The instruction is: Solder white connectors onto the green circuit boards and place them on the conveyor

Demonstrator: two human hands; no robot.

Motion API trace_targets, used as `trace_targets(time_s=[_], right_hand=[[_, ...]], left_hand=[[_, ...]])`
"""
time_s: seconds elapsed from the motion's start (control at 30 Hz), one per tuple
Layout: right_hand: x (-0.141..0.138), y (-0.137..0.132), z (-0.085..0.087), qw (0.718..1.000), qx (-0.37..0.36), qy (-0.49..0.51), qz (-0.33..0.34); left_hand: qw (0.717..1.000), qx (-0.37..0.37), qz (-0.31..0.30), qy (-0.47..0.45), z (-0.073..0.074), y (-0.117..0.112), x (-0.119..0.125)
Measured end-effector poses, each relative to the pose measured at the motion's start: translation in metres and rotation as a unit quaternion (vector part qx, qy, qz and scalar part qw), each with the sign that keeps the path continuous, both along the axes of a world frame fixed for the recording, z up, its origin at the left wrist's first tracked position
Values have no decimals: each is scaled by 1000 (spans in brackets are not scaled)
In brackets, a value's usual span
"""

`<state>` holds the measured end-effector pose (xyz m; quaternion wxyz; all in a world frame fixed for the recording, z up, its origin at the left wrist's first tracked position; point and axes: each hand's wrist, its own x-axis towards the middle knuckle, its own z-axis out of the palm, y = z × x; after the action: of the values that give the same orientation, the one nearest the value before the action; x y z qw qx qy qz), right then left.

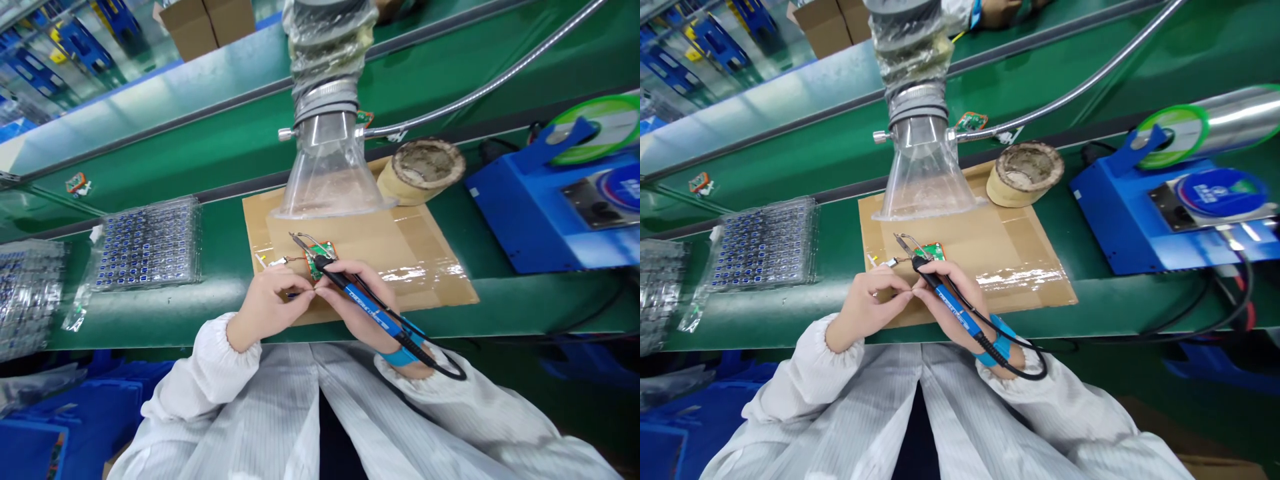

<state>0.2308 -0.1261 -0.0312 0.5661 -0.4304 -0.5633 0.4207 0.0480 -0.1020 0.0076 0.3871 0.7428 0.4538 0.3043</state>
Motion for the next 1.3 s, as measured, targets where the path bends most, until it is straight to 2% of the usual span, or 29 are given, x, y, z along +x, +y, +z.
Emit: trace_targets(time_s=[0.23, 0.5, 0.7, 0.83, 0.93, 1.3], right_hand=[[1, 5, -7, 999, -18, 28, 13], [-2, 7, -18, 997, -34, 12, -61], [15, 6, -25, 982, -23, -57, -180], [29, -5, -33, 969, -2, -127, -211], [33, -14, -37, 963, 21, -125, -236], [31, -16, -31, 972, 42, -152, -174]], left_hand=[[999, -24, 38, 0, -5, 0, 1], [998, -29, 38, -29, -10, 10, 4], [994, -22, 30, 98, -21, 45, -1], [985, -60, 10, 161, -25, 61, 2], [979, -71, -1, 190, -25, 65, 5], [974, -72, -26, 214, -21, 71, 8]])
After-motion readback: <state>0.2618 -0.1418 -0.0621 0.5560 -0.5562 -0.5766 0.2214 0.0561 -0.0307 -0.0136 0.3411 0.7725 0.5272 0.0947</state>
